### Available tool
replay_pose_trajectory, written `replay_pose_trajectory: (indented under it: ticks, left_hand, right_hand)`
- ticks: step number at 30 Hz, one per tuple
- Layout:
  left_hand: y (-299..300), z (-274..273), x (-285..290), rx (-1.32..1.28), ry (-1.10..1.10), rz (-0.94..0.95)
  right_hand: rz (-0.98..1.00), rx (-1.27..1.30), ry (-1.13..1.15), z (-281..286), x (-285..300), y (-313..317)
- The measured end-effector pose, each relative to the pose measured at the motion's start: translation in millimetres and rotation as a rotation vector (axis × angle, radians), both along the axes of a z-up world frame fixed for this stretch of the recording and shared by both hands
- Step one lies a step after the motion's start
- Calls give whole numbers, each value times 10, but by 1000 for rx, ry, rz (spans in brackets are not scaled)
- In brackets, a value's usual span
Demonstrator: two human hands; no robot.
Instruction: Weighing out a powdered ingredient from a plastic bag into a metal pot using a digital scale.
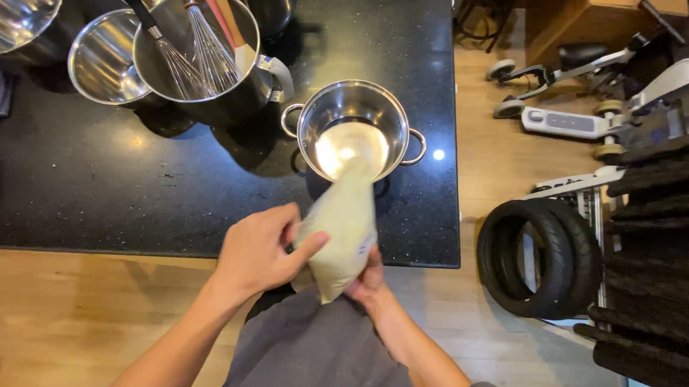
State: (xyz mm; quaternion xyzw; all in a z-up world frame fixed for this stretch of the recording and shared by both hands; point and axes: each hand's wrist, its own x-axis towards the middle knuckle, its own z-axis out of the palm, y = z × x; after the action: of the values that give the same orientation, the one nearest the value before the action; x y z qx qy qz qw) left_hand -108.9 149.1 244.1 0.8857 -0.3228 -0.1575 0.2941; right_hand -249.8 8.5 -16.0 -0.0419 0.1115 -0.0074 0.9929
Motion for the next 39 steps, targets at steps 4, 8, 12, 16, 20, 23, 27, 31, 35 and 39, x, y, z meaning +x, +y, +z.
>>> replay_pose_trajectory:
  ticks: [4, 8, 12, 16, 20, 23, 27, 31, 35, 39]
  left_hand:
    - [438, -93, 60, -4, 31, -36]
    - [843, -309, 181, -28, 63, -49]
    - [861, -255, 315, -5, 153, 93]
    - [845, -283, 523, -40, 89, 216]
    - [780, -331, 708, -36, -52, 406]
    - [843, -499, 948, -65, -153, 608]
    - [729, -1001, 1436, -197, -298, 688]
    - [436, -1314, 1748, -216, -298, 732]
    - [175, -1356, 1870, -193, -265, 725]
    - [144, -1357, 1909, -223, -279, 736]
  right_hand:
    - [209, 45, 19, -26, 117, 301]
    - [388, 82, 29, -155, 279, 518]
    - [460, 127, 50, -388, 513, 627]
    - [596, -311, 170, -115, 764, 535]
    - [673, -873, 200, 39, 763, 181]
    - [610, -952, 258, 259, 662, -56]
    - [550, -960, 365, 270, 458, -296]
    - [450, -1017, 465, 24, 375, -371]
    - [337, -1200, 517, -242, 314, -418]
    - [228, -1431, 545, -178, 287, -437]
